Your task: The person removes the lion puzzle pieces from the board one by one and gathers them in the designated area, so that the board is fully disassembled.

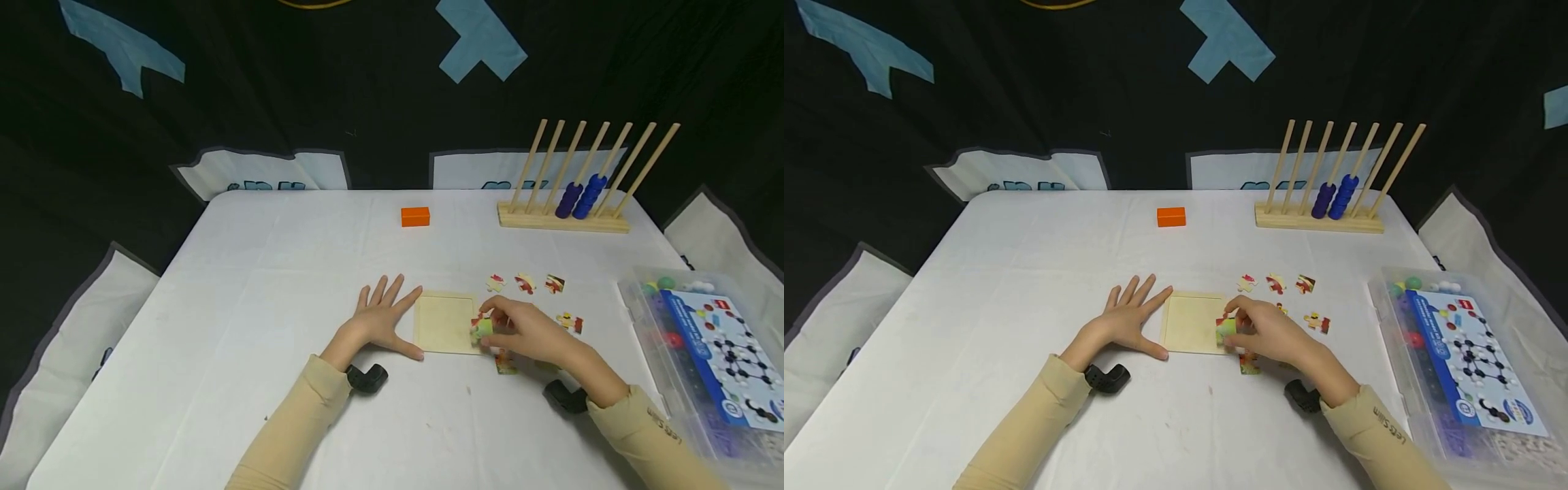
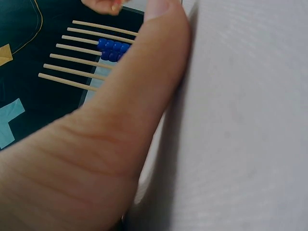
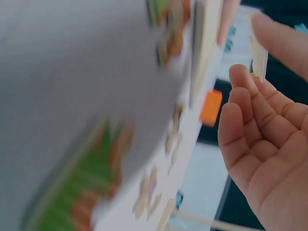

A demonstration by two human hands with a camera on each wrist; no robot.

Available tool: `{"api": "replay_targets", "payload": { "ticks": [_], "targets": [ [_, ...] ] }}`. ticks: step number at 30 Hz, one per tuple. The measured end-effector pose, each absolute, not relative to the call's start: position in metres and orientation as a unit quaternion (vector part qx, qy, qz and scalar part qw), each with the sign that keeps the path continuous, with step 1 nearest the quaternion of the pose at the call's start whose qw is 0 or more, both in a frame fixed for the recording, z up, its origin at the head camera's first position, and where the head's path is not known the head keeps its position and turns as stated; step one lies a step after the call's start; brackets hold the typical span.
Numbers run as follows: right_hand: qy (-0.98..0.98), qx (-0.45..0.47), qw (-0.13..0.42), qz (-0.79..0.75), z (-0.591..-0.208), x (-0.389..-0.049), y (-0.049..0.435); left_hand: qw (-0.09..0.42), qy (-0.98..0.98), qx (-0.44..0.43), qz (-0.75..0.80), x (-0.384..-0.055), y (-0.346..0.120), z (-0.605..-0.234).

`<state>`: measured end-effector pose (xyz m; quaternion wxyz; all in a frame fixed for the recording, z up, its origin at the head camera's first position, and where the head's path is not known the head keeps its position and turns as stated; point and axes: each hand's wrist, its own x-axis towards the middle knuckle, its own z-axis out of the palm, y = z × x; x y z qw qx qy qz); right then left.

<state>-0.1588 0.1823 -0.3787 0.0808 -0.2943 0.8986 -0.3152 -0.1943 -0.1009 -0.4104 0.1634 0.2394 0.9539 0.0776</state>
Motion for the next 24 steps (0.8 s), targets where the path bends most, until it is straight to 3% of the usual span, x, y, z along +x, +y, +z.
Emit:
{"api": "replay_targets", "payload": {
  "ticks": [5,12,20,24],
  "targets": [
    [0.918,-0.24,0.051,-0.31,-0.374,-0.145,0.216,0.162,0.953,0.242,0.081,-0.195,-0.1,-0.412],
    [0.939,-0.163,0.052,-0.3,-0.377,-0.12,0.261,0.162,0.953,0.242,0.085,-0.196,-0.101,-0.412],
    [0.954,-0.083,0.154,-0.243,-0.385,-0.108,0.284,0.165,0.952,0.242,0.088,-0.195,-0.102,-0.41],
    [0.953,-0.095,0.164,-0.238,-0.387,-0.108,0.286,0.162,0.952,0.245,0.09,-0.194,-0.101,-0.409]
  ]
}}
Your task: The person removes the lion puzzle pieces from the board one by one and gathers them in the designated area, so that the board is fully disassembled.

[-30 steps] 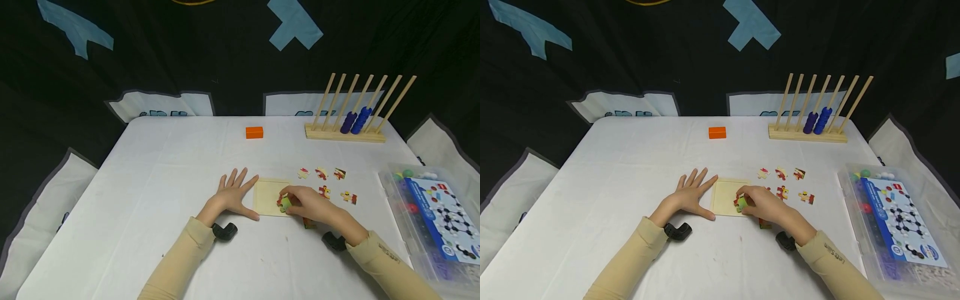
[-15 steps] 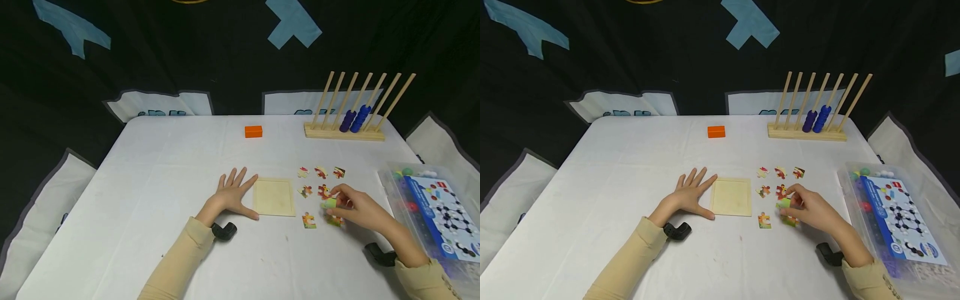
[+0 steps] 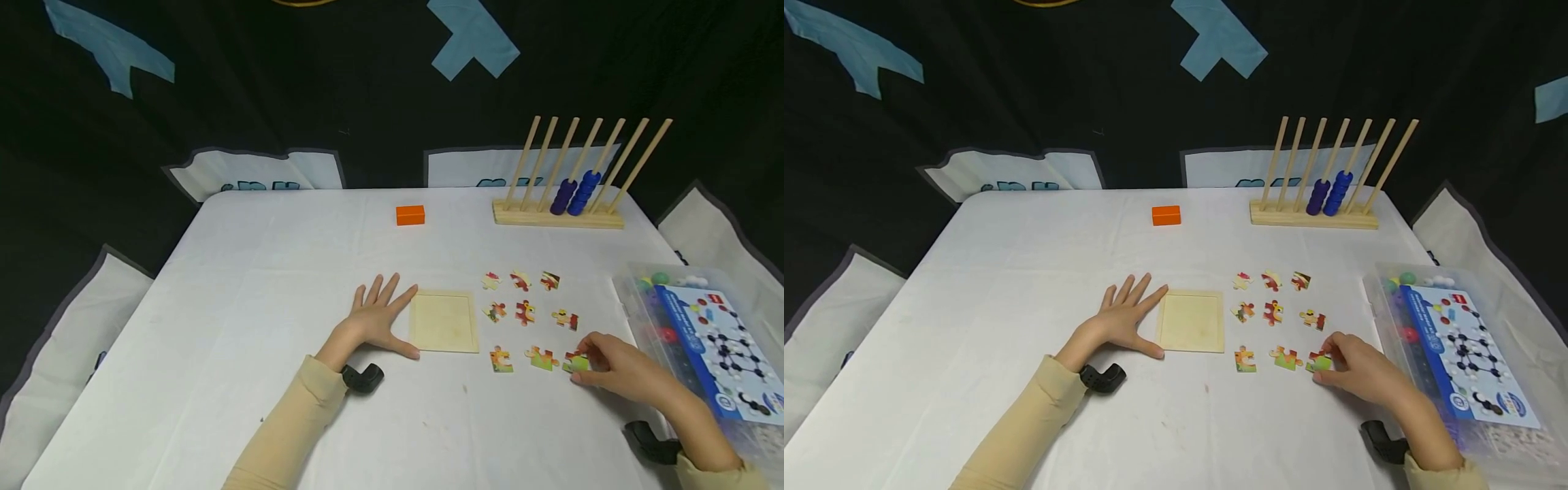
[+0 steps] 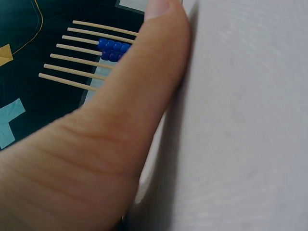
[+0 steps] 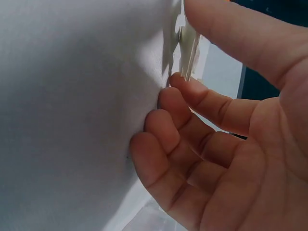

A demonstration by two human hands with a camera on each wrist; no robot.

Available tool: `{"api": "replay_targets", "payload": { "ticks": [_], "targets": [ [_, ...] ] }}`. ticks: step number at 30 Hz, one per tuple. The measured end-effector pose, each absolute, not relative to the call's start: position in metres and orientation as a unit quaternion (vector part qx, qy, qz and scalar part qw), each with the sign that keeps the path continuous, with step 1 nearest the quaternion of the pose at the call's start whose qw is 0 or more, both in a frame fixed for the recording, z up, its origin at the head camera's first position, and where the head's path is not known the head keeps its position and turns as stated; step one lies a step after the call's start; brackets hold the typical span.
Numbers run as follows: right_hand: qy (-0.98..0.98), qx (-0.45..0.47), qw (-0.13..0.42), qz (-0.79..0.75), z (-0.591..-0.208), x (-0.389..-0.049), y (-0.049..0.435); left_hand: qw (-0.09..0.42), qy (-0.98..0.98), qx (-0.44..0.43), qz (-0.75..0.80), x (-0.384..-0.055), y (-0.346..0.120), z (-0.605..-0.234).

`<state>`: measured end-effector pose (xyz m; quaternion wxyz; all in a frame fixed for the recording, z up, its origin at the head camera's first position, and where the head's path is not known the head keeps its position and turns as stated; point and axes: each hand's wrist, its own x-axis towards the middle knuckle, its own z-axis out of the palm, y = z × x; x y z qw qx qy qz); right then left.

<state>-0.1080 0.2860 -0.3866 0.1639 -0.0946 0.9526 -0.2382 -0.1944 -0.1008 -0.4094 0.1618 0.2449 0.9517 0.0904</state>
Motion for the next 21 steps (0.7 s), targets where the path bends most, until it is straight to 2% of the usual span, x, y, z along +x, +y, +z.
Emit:
{"api": "replay_targets", "payload": {
  "ticks": [8,16,21],
  "targets": [
    [0.953,-0.141,0.138,-0.229,-0.388,-0.11,0.28,0.161,0.953,0.241,0.089,-0.194,-0.103,-0.411],
    [0.958,-0.148,0.128,-0.212,-0.38,-0.112,0.271,0.16,0.952,0.243,0.093,-0.194,-0.103,-0.41],
    [0.955,-0.179,0.089,-0.218,-0.369,-0.12,0.25,0.158,0.953,0.243,0.091,-0.196,-0.103,-0.409]
  ]
}}
